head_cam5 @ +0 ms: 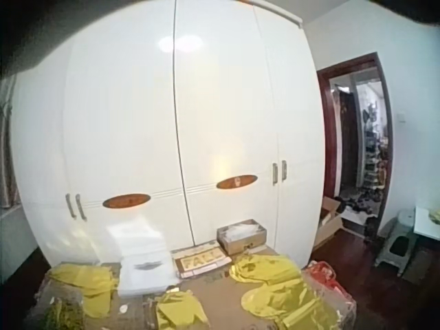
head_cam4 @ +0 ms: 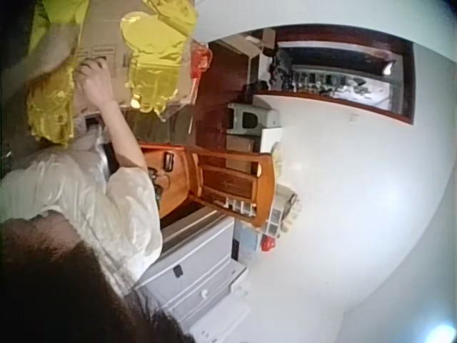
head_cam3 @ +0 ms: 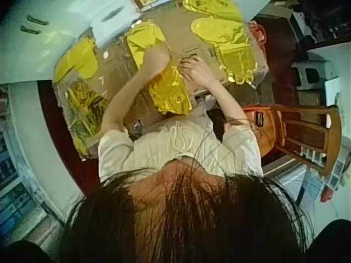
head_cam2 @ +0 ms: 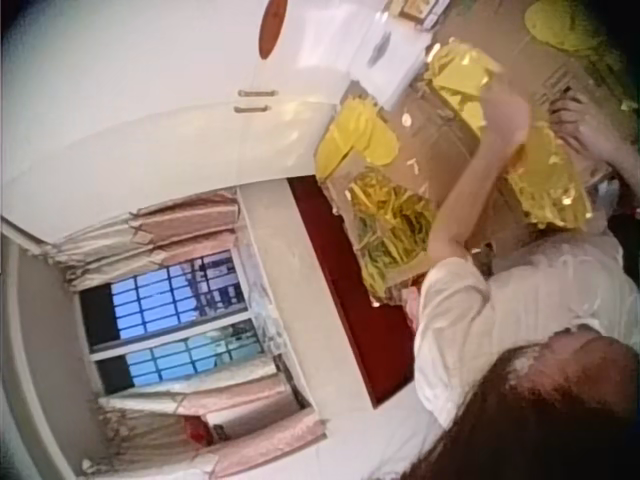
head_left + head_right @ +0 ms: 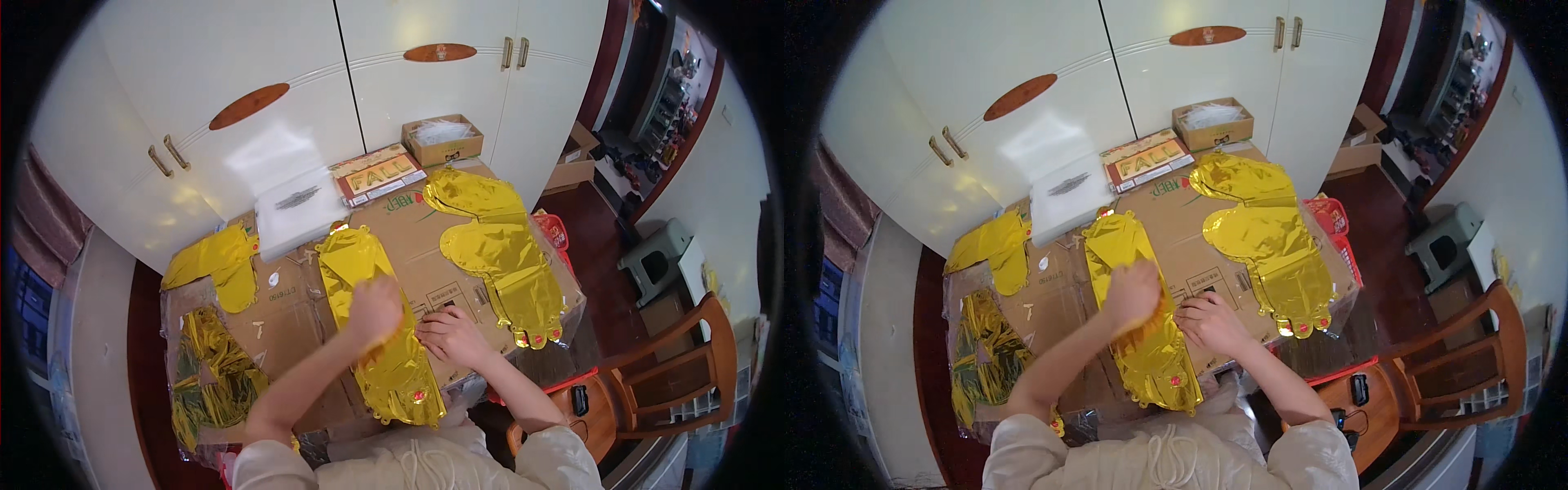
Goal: Folding gold foil balloons on a cardboard surface.
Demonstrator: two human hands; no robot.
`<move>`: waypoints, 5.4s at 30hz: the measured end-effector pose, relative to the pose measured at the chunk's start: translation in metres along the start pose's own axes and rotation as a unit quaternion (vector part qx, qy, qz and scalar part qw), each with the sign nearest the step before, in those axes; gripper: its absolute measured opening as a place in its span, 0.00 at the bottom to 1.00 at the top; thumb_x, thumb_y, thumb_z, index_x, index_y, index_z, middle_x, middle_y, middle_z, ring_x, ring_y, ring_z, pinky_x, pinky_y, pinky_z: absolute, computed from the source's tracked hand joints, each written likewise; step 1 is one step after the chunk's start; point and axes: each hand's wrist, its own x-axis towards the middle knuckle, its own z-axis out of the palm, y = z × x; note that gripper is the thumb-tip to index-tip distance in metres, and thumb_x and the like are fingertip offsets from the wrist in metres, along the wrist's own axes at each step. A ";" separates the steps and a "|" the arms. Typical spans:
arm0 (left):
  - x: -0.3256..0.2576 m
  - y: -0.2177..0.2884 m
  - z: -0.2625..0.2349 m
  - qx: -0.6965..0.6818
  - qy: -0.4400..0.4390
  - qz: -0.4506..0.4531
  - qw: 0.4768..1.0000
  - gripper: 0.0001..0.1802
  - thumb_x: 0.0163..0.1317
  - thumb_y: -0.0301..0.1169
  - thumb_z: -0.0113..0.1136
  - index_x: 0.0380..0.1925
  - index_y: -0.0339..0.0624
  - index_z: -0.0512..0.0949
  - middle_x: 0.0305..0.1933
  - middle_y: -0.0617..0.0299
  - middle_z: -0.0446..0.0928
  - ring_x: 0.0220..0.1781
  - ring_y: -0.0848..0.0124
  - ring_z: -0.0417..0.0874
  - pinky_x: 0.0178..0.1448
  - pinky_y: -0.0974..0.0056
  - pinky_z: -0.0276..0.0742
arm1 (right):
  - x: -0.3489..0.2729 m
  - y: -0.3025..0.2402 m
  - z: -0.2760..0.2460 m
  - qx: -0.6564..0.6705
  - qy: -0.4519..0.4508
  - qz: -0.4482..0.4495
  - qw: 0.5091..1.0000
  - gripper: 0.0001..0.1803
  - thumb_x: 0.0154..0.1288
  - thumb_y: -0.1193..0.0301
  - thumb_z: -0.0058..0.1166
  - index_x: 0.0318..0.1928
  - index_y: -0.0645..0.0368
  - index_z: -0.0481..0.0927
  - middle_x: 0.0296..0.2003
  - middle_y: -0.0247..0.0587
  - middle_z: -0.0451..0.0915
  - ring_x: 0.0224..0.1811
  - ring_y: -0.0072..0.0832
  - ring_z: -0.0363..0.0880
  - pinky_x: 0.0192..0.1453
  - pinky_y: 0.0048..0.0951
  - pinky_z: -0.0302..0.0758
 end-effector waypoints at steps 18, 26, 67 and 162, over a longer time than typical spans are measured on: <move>0.002 -0.012 0.045 -0.013 0.204 -0.011 0.979 0.21 0.54 0.36 0.59 0.48 0.39 0.78 0.47 0.62 0.77 0.51 0.69 0.76 0.53 0.54 0.65 | 0.004 0.000 -0.004 0.011 -0.022 0.001 1.000 0.10 0.55 0.68 0.60 0.38 0.52 0.86 0.43 0.26 0.83 0.52 0.25 0.76 0.65 0.37 0.66; -0.016 0.019 0.040 -0.107 0.201 0.077 0.971 0.26 0.61 0.40 0.56 0.56 0.36 0.75 0.62 0.52 0.73 0.67 0.61 0.70 0.66 0.47 0.63 | 0.003 -0.002 -0.004 -0.007 -0.037 0.000 0.999 0.11 0.54 0.68 0.60 0.39 0.53 0.85 0.42 0.29 0.82 0.54 0.27 0.75 0.65 0.37 0.66; 0.030 -0.021 0.067 -0.077 0.241 -0.082 0.964 0.29 0.58 0.43 0.60 0.53 0.31 0.75 0.53 0.52 0.76 0.54 0.61 0.75 0.54 0.54 0.69 | 0.004 -0.001 0.000 0.007 -0.028 0.011 1.000 0.12 0.56 0.68 0.60 0.42 0.53 0.85 0.45 0.26 0.82 0.54 0.26 0.75 0.65 0.36 0.65; -0.169 -0.041 0.013 -0.093 -0.046 0.167 0.981 0.44 0.53 0.44 0.63 0.68 0.36 0.61 0.72 0.46 0.60 0.74 0.55 0.61 0.76 0.51 0.55 | 0.013 -0.007 -0.021 0.023 -0.277 -0.109 0.955 0.44 0.61 0.42 0.53 0.71 0.53 0.62 0.71 0.42 0.62 0.75 0.38 0.55 0.77 0.52 0.46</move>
